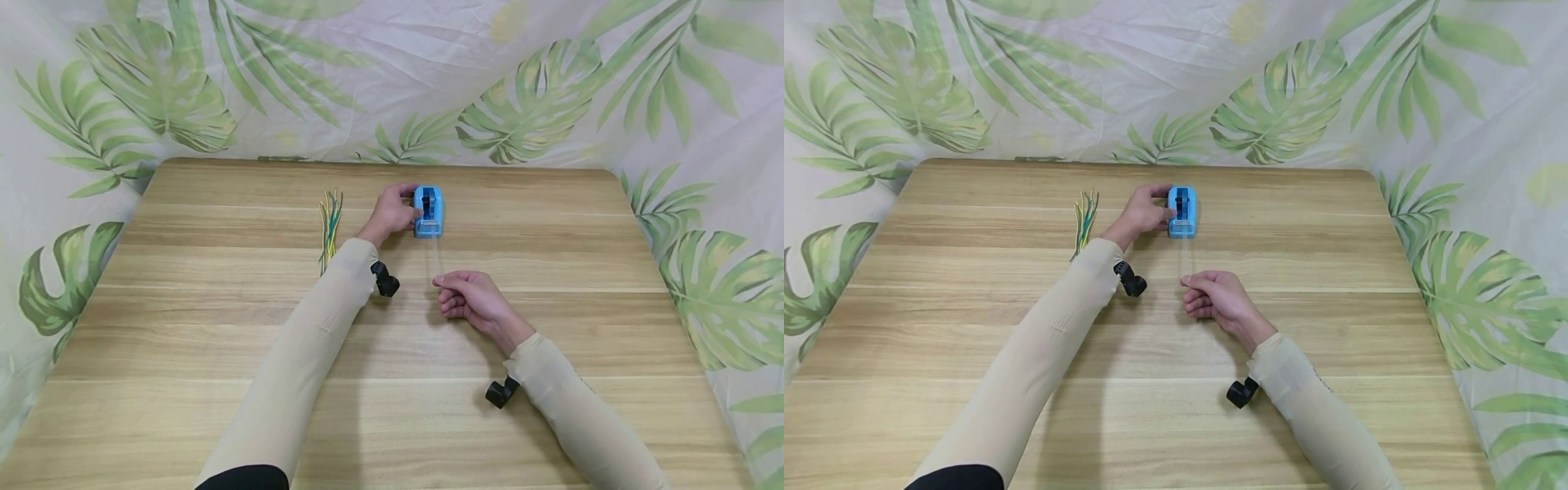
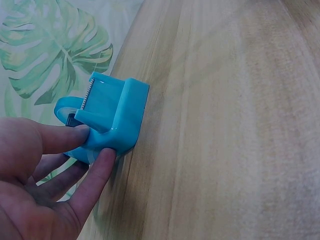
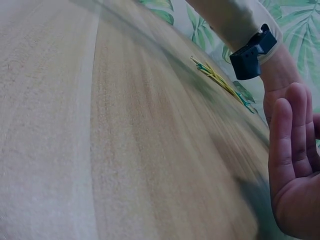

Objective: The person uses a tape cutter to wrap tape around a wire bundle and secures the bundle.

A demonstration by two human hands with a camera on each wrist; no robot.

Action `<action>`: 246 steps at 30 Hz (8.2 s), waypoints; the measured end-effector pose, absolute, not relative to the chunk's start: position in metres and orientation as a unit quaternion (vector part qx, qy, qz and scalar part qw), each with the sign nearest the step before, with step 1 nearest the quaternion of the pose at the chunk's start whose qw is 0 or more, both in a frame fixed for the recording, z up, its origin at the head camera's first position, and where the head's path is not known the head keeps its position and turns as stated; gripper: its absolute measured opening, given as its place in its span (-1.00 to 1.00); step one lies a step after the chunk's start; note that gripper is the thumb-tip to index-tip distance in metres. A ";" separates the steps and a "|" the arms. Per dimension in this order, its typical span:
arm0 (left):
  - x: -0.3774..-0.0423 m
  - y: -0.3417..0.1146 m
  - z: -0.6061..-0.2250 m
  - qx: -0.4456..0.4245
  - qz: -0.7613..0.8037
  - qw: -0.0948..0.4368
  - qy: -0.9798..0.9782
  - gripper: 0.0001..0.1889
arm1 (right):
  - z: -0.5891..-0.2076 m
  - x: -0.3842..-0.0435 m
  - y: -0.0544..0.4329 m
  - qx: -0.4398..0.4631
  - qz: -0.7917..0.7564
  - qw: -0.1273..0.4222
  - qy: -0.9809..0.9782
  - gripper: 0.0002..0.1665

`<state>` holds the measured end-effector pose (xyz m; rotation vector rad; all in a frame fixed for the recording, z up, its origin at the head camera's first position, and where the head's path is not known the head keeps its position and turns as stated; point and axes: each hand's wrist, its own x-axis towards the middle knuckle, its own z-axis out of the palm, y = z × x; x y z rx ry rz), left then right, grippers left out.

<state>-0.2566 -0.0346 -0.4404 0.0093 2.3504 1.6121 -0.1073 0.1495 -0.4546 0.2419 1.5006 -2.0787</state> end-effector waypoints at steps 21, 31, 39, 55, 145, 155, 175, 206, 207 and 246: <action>-0.260 -0.035 -0.444 0.002 0.560 0.152 0.814 -0.37 | -0.453 -0.098 0.149 0.068 -0.764 0.286 0.574 -0.83; -0.260 -0.035 -0.443 0.002 0.556 0.151 0.817 -0.36 | -0.452 -0.096 0.150 0.062 -0.768 0.288 0.569 -0.81; -0.260 -0.035 -0.443 0.003 0.559 0.150 0.816 -0.37 | -0.450 -0.094 0.151 0.062 -0.769 0.288 0.568 -0.77; -0.259 -0.035 -0.444 0.007 0.559 0.141 0.817 -0.38 | -0.450 -0.092 0.153 0.054 -0.771 0.287 0.567 -0.80; -0.186 -0.143 -0.420 -0.074 0.728 0.131 0.669 -0.44 | -0.450 -0.080 0.145 0.031 -0.763 0.308 0.567 -0.82; -0.183 -0.190 -0.423 -0.123 0.741 0.149 0.643 -0.34 | -0.451 -0.081 0.147 0.023 -0.768 0.311 0.560 -0.84; -0.197 -0.204 -0.434 -0.180 0.594 0.138 0.772 -0.25 | -0.448 -0.083 0.145 0.025 -0.760 0.320 0.566 -0.80; -0.211 -0.189 -0.435 -0.065 0.319 0.114 0.939 -0.61 | -0.452 -0.081 0.151 0.040 -0.760 0.311 0.569 -0.73; -0.211 -0.190 -0.434 -0.063 0.317 0.117 0.939 -0.62 | -0.452 -0.081 0.151 0.041 -0.759 0.311 0.570 -0.72; -0.223 -0.197 -0.434 0.001 0.273 0.155 0.949 -0.54 | -0.450 -0.078 0.144 0.039 -0.770 0.311 0.556 -0.85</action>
